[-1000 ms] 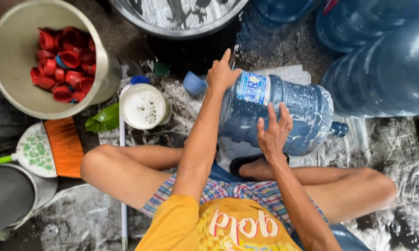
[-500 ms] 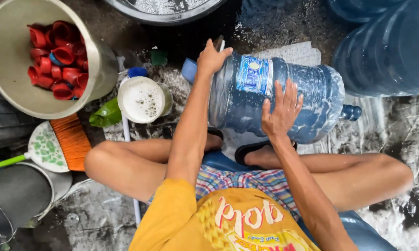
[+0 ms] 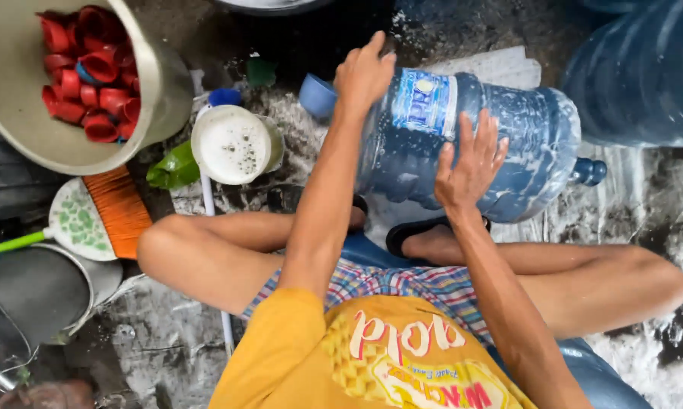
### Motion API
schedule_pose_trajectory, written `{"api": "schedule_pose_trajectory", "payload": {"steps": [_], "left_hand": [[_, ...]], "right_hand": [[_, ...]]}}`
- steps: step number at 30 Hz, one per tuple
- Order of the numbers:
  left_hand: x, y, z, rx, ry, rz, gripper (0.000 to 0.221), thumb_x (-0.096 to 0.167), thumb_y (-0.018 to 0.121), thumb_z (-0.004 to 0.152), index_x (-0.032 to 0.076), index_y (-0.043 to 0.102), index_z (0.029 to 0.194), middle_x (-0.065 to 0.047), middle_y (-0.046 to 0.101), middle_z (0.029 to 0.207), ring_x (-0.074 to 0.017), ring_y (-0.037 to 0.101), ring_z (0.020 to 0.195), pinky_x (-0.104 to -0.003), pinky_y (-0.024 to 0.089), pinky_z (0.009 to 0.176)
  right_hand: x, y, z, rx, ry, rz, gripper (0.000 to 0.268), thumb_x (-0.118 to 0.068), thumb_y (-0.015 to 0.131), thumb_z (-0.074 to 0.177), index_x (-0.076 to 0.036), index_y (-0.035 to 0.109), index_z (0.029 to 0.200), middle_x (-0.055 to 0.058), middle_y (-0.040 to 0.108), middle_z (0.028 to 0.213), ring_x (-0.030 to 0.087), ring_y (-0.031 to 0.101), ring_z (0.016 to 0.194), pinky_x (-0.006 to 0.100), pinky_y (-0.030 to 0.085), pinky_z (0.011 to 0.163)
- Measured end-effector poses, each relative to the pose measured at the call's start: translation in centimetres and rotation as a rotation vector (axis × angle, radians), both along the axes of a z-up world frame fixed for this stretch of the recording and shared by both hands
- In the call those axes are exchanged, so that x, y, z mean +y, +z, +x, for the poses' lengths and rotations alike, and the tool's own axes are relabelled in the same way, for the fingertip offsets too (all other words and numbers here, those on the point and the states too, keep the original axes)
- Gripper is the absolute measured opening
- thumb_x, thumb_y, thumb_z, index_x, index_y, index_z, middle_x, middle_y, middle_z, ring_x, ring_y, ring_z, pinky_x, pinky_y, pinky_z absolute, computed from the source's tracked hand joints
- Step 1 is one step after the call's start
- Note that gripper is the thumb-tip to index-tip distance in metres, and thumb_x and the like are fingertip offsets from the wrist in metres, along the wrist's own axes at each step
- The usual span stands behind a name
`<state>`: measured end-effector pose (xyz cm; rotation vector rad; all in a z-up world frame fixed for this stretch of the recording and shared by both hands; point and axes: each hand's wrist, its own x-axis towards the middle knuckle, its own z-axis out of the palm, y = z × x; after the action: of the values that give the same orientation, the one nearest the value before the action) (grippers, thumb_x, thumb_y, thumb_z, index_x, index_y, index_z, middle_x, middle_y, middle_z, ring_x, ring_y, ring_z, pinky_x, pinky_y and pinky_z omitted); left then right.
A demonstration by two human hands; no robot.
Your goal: Manually washing and rinsing the exterior of a large plastic water jug.
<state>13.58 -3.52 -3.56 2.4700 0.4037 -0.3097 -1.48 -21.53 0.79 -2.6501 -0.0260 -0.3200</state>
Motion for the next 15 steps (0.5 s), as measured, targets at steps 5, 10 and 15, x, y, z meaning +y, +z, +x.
{"api": "schedule_pose_trajectory", "payload": {"steps": [5,10,15], "left_hand": [[-2.9,5.3,-6.3,-0.351,-0.052,0.113,0.052,0.023,0.057,0.083,0.021,0.045,0.133,-0.022,0.056,0.103,-0.0404,0.06,0.08,-0.048,0.052,0.067],[-4.2,8.4,-14.4,-0.311,-0.106,0.203,0.067,0.008,0.06,0.079,0.025,0.039,0.14,-0.034,0.03,0.142,-0.0628,0.046,0.109,-0.057,0.054,0.068],[-4.3,-0.6,-1.5,-0.377,-0.067,0.38,0.054,0.013,0.061,0.073,0.015,0.05,0.125,-0.018,0.053,0.085,-0.0273,0.058,0.046,-0.039,0.048,0.036]], "right_hand": [[0.1,0.2,0.8,0.004,-0.034,-0.025,0.045,-0.018,0.043,0.096,-0.008,0.045,0.14,0.016,0.034,0.148,0.034,0.029,0.137,0.053,0.014,0.111],[0.1,-0.6,2.2,0.025,-0.064,-0.034,0.044,-0.02,0.041,0.097,-0.011,0.045,0.14,0.013,0.036,0.148,0.031,0.03,0.137,0.052,0.013,0.112],[-0.1,-0.6,0.5,-0.006,-0.031,-0.048,0.043,-0.02,0.043,0.098,-0.011,0.046,0.14,0.013,0.034,0.148,0.033,0.03,0.137,0.051,0.016,0.112]]}}
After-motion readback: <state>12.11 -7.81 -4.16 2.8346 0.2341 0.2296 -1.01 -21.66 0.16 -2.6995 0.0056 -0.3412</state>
